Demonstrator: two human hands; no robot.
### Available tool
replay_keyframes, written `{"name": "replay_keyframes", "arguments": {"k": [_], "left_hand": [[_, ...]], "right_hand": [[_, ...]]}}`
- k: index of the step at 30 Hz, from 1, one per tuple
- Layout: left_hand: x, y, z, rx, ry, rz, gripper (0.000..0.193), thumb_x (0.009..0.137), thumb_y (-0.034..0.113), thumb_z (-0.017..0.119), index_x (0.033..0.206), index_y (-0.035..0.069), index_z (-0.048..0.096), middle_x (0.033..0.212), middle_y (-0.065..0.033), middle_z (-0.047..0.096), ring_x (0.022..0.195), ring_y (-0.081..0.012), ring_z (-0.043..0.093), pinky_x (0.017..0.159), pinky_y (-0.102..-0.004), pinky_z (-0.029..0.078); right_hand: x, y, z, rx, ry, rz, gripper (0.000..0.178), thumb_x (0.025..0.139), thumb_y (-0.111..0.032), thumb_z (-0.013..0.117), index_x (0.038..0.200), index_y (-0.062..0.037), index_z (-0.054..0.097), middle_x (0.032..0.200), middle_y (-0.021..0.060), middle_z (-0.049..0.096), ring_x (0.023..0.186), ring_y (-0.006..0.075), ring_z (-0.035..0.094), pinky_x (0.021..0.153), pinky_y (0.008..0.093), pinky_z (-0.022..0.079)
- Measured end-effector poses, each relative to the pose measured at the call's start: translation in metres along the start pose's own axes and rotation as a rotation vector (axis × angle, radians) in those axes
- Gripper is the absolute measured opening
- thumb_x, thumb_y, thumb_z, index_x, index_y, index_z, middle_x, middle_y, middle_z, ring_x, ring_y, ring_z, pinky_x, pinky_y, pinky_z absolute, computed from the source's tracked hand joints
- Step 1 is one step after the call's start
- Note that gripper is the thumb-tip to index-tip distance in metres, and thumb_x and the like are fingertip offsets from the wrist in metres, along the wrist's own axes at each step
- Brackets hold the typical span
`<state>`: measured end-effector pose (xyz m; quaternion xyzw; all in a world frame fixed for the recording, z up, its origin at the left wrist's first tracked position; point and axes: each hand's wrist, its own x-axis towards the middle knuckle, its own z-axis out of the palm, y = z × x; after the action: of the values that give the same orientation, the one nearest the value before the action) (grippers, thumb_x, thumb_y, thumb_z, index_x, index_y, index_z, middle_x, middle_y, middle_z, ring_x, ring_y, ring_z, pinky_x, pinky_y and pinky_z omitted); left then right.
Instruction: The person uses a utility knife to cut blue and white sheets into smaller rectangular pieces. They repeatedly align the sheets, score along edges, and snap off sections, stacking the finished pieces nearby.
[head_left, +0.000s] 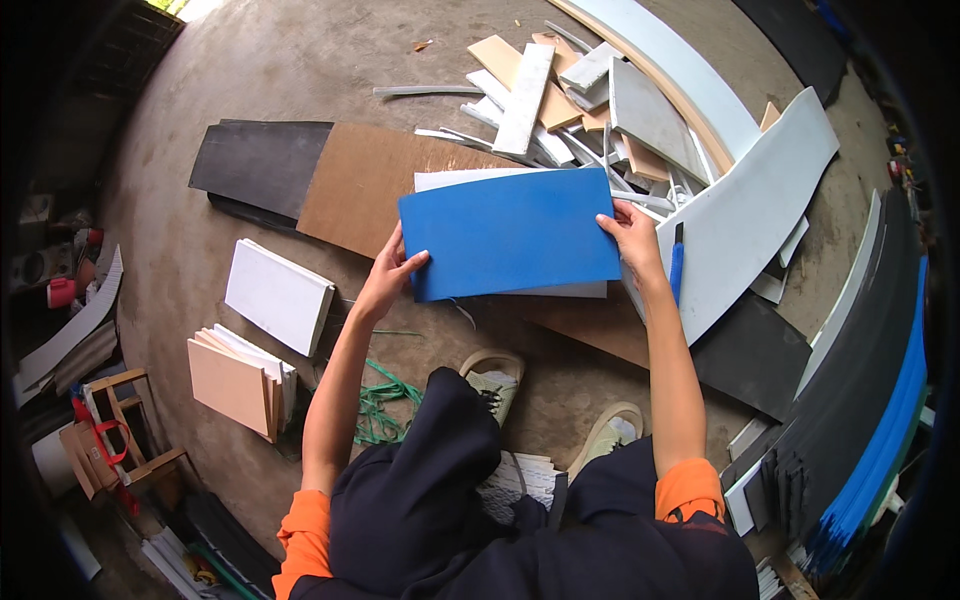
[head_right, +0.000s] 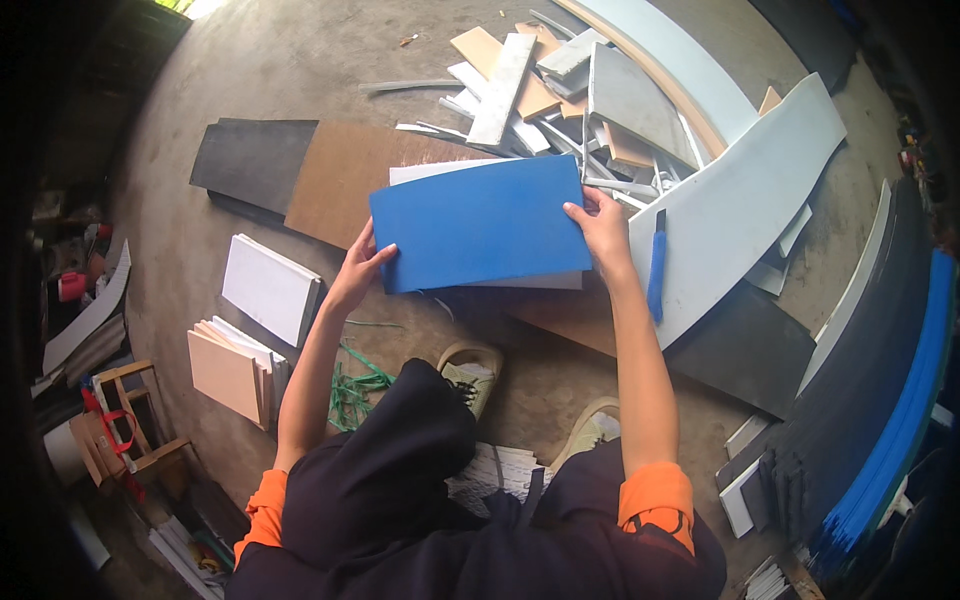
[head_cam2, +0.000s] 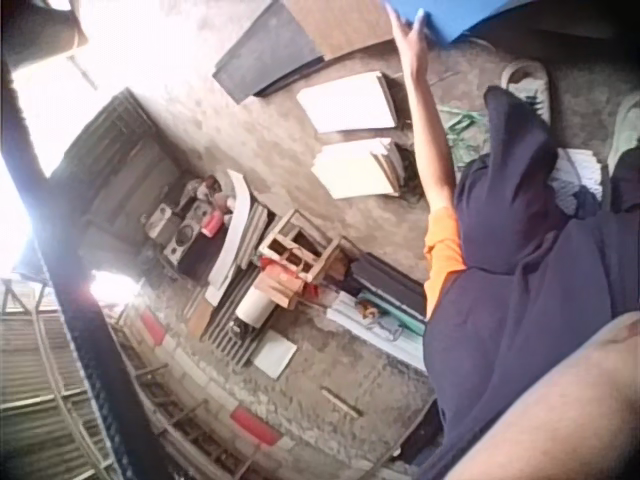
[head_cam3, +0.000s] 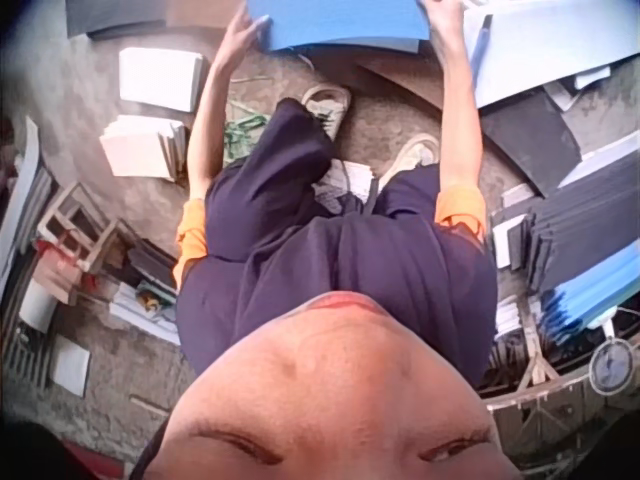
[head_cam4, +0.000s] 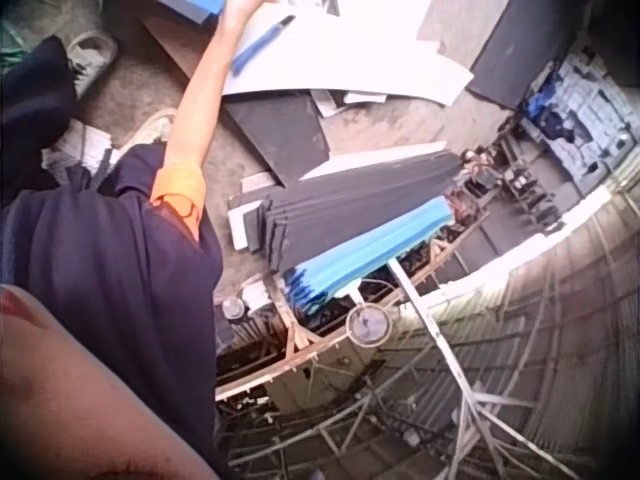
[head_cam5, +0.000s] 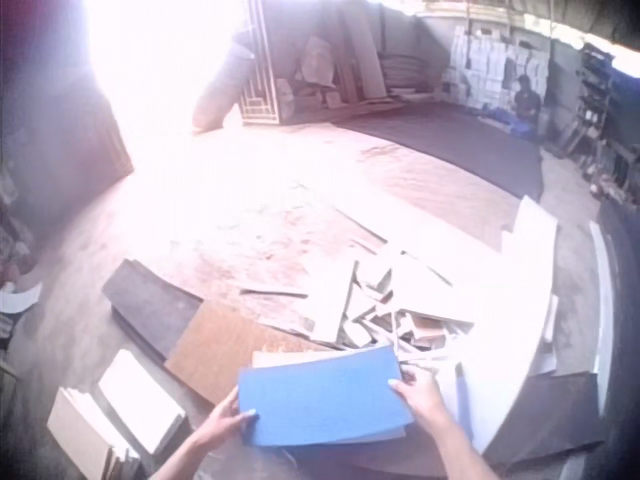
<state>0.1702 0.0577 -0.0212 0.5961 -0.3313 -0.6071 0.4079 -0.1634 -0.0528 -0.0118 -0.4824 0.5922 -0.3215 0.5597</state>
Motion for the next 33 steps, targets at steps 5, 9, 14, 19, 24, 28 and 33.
{"name": "replay_keyframes", "arguments": {"k": [5, 9, 14, 19, 24, 28, 33], "left_hand": [[0.015, -0.003, 0.006, 0.16, 0.104, 0.084, 0.062, 0.078, 0.021, 0.066, 0.13, 0.007, 0.038, 0.105, -0.0121, 0.057, 0.089, -0.0142, 0.055, 0.08, -0.0281, 0.045], [0.008, -0.031, 0.003, 0.947, 0.34, 0.267, 0.057, 0.071, 0.027, 0.07, 0.12, 0.007, 0.051, 0.099, -0.0149, 0.052, 0.081, -0.0243, 0.057, 0.077, -0.0345, 0.047], [0.012, -0.019, 0.015, 0.864, 0.282, 0.169, 0.057, 0.07, 0.025, 0.071, 0.121, 0.008, 0.05, 0.098, -0.0129, 0.052, 0.078, -0.0199, 0.056, 0.072, -0.031, 0.049], [0.034, -0.009, -0.008, 0.934, 0.268, 0.168, 0.062, 0.072, 0.027, 0.069, 0.128, 0.015, 0.043, 0.091, -0.0125, 0.051, 0.076, -0.0219, 0.053, 0.073, -0.0328, 0.046], [0.036, -0.006, -0.01, 0.936, 0.141, 0.182, 0.068, 0.074, 0.025, 0.068, 0.133, 0.015, 0.035, 0.09, -0.0136, 0.049, 0.076, -0.0227, 0.052, 0.073, -0.0327, 0.045], [0.03, -0.011, -0.009, 0.897, 0.102, 0.197, 0.07, 0.074, 0.021, 0.068, 0.133, 0.011, 0.034, 0.088, -0.0131, 0.048, 0.075, -0.0212, 0.052, 0.074, -0.0315, 0.045], [0.032, -0.011, -0.016, 0.881, 0.067, 0.147, 0.071, 0.073, 0.018, 0.069, 0.133, 0.009, 0.033, 0.089, -0.0132, 0.047, 0.074, -0.0197, 0.051, 0.073, -0.0303, 0.046]], "right_hand": [[0.003, 0.055, -0.015, -0.434, 0.145, -0.163, 0.044, 0.071, -0.012, 0.068, 0.112, -0.0014, 0.055, 0.108, 0.0173, 0.05, 0.086, 0.0275, 0.057, 0.077, 0.0322, 0.048], [-0.006, 0.036, 0.009, -0.602, 0.211, -0.137, 0.041, 0.069, -0.005, 0.068, 0.109, -0.0009, 0.057, 0.107, 0.0163, 0.052, 0.082, 0.0242, 0.061, 0.074, 0.0306, 0.051], [-0.002, 0.038, 0.006, -0.74, 0.215, -0.073, 0.044, 0.069, -0.008, 0.069, 0.11, 0.0016, 0.055, 0.103, 0.0164, 0.051, 0.085, 0.0304, 0.057, 0.079, 0.0342, 0.046], [-0.01, 0.015, 0.03, -0.772, 0.233, -0.111, 0.05, 0.069, -0.008, 0.069, 0.115, 0.0001, 0.052, 0.1, 0.0181, 0.051, 0.091, 0.0316, 0.054, 0.082, 0.0372, 0.043], [0.003, 0.032, 0.003, -0.742, 0.151, -0.001, 0.05, 0.069, -0.01, 0.069, 0.117, -0.0086, 0.053, 0.095, 0.018, 0.055, 0.089, 0.0304, 0.055, 0.081, 0.0365, 0.044], [0.002, 0.031, -0.007, -0.659, 0.118, 0.003, 0.048, 0.069, -0.007, 0.067, 0.115, -0.0096, 0.056, 0.089, 0.0164, 0.062, 0.081, 0.0288, 0.06, 0.074, 0.0352, 0.048], [0.004, 0.037, -0.007, -0.7, 0.066, 0.002, 0.045, 0.071, 0.003, 0.059, 0.115, -0.0051, 0.055, 0.084, 0.0123, 0.065, 0.071, 0.0169, 0.061, 0.066, 0.028, 0.048]]}}
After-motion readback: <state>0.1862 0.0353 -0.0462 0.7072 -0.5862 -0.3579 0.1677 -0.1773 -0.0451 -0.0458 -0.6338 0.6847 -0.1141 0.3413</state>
